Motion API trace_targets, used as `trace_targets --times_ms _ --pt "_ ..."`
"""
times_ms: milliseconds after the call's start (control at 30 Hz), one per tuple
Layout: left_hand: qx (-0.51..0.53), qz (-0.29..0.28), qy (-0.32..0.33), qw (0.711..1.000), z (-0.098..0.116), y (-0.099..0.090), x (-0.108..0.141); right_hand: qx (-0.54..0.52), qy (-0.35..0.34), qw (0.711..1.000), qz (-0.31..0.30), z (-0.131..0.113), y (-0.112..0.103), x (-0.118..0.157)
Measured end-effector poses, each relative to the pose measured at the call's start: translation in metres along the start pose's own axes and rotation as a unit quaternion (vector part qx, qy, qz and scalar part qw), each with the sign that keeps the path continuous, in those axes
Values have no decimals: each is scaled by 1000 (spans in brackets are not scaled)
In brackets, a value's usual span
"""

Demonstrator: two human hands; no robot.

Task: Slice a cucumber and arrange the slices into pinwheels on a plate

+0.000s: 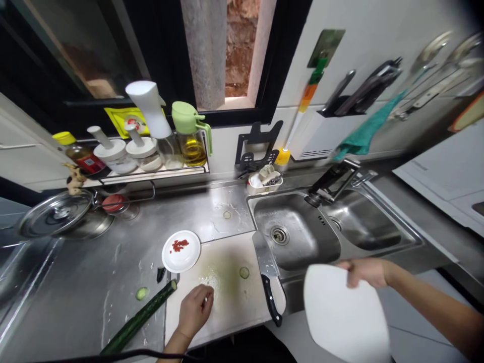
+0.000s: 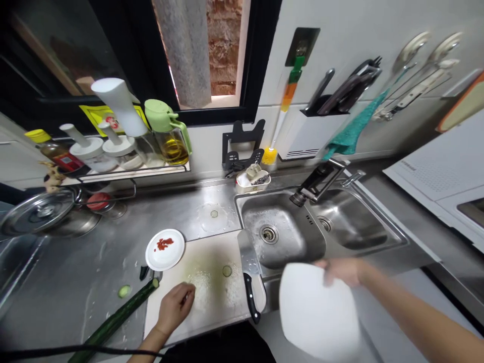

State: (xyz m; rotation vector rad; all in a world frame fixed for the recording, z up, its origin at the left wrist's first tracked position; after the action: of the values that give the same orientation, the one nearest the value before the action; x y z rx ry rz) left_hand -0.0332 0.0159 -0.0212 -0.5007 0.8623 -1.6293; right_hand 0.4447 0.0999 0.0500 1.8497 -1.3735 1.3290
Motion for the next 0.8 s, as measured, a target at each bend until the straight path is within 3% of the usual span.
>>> trace_targets --times_ms 33,100,233,333,433,533,800 --pt "1 2 2 1000 1 0 0 -22 9 995 -93 -18 19 -12" --pt "-1 3 1 1000 1 -1 -1 -72 -37 985 -151 -63 42 -35" --pt "-11 8 -1 1000 3 -1 -3 -145 -129 966 -173 -134 92 -82" --pt "-17 11 -3 1000 3 -2 -3 -242 -160 945 -149 -167 133 -119" --pt "-18 11 -10 1000 2 -2 -4 -268 -162 940 -133 -186 172 -155" --pt "-19 9 -18 1000 2 -2 -5 -283 -148 941 -114 -194 199 -185" --pt "-7 6 -23 1000 1 -2 -5 -299 -118 943 -80 -189 213 -215"
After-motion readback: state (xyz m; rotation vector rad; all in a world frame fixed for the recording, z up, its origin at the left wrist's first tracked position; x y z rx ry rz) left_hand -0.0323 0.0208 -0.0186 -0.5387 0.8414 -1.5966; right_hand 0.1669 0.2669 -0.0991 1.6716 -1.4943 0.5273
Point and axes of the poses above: each hand's wrist, its own x-axis away from the middle knuckle, its own y-axis out of the palm, z = x × y, the point moved 8 cm from there along -x, towards the middle knuckle, and after that the axes turned 5 degrees about -z, right-handed, at the moved point
